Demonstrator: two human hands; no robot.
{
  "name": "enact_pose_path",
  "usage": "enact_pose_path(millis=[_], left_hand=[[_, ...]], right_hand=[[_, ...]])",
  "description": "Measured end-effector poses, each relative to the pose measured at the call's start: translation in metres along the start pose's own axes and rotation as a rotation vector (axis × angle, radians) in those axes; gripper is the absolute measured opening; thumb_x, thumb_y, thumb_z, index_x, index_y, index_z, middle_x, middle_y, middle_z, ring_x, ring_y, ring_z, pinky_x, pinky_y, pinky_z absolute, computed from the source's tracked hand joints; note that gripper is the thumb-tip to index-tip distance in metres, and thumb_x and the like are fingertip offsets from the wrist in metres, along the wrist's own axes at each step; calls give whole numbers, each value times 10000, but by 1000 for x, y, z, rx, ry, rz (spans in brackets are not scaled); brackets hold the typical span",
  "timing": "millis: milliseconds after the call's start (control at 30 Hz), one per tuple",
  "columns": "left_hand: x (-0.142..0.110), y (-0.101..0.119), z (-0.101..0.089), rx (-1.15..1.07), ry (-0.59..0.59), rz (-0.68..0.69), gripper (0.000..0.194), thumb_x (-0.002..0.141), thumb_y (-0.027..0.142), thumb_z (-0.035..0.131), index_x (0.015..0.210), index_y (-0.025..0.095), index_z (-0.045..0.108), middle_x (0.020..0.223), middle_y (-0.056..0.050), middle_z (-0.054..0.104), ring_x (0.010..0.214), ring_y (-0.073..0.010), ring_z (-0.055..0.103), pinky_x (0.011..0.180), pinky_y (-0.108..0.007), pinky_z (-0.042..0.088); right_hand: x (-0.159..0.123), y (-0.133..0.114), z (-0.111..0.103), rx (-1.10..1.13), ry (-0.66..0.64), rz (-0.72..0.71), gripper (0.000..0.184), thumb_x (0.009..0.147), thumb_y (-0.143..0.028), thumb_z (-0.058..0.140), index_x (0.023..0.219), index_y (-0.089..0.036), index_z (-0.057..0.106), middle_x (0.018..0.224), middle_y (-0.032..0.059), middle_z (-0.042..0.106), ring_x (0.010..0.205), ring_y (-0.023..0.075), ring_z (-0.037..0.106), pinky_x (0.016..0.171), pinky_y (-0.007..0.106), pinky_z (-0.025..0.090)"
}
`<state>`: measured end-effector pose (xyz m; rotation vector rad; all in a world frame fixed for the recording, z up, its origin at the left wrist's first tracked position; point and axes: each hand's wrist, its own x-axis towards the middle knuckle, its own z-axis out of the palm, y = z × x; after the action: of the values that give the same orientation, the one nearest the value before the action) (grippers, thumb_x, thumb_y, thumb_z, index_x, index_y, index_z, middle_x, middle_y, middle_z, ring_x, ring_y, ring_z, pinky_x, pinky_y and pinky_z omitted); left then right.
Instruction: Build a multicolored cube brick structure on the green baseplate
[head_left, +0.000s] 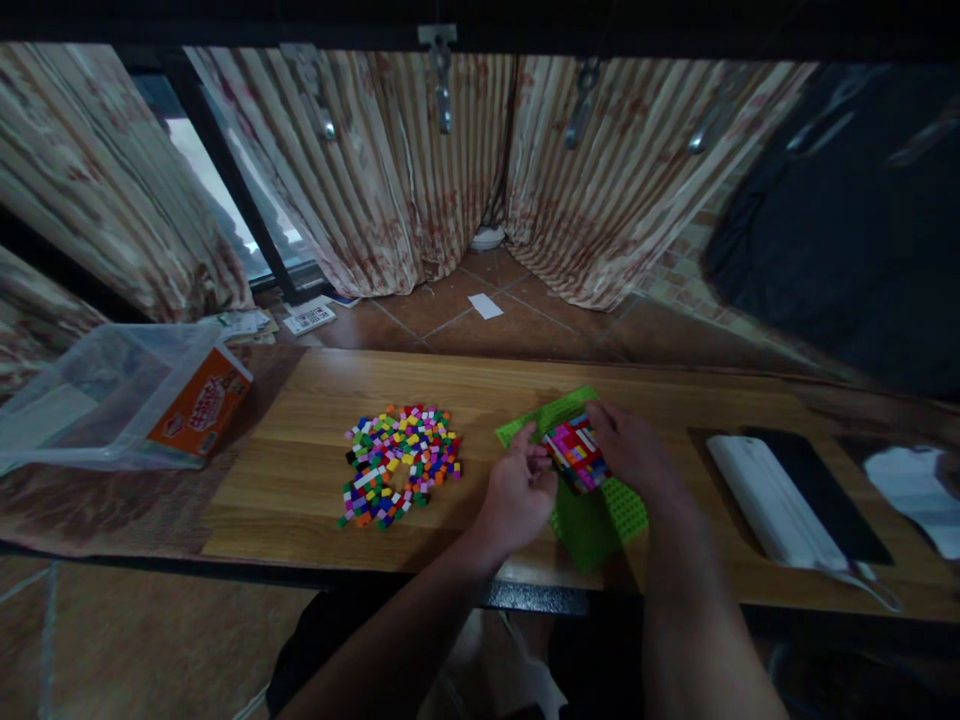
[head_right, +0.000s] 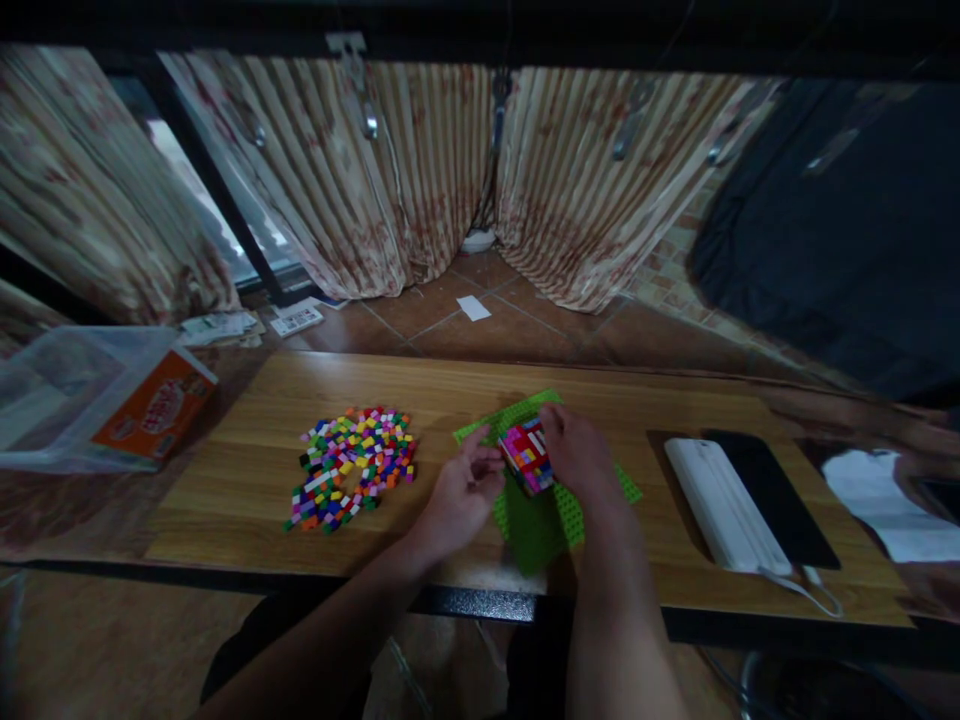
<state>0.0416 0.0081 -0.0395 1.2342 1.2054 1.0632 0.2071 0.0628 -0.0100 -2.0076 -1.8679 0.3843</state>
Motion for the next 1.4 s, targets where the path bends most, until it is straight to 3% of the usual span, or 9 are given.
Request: enact_pose_path(millis=[233,500,667,1000,1200,1400], left_hand=[[15,-8,-6,-45,-117,115,851,689,-2,586,1469,201,313,1430,-146,530,1278,-241,549,1094,-469,437],[33,-13,-9,-119,-259,217,898,656,-65,542,1480,187,285,1471,-148,491,1357,-217,484,1160,-408,367],[37,-9,-19,61,-304,319,848,715,-35,539,1499,167,286,1441,-145,531,1321,-219,524,1154,-404,386],[21,5,-24,572,1,186,526,830,61,513,1350,143,515,1152,-115,707,1060,-232,673,981,-377,527],[25,14,-25,589,103,101,439,869,128,515,1304,147,568,975,-77,763,917,-196,717,912,-322,542],[19,15,-26,533,90,86,447,850,79,471,1280,117,585,995,-91,764,893,-187,720,888,-311,555]], right_hand=[[-1,-3,-1,-59,-32,33,428,988,-386,328,991,-202,714,954,125,747,853,252,682,722,327,452],[-2,-8,-6,-151,-33,106,437,967,-402,384,831,-197,745,855,142,749,795,257,687,674,322,437],[-2,-3,-6,-202,-36,129,491,962,-452,385,803,-178,759,822,144,749,767,247,684,649,310,421],[-4,13,-6,-289,-41,153,577,965,-507,339,879,-150,785,837,191,741,792,294,696,679,359,444],[-5,16,3,-227,-60,55,532,953,-450,368,670,-201,744,614,132,691,609,244,660,574,333,423],[-2,19,6,-171,-150,120,509,947,-421,369,565,-227,644,524,90,631,519,223,612,562,336,413]])
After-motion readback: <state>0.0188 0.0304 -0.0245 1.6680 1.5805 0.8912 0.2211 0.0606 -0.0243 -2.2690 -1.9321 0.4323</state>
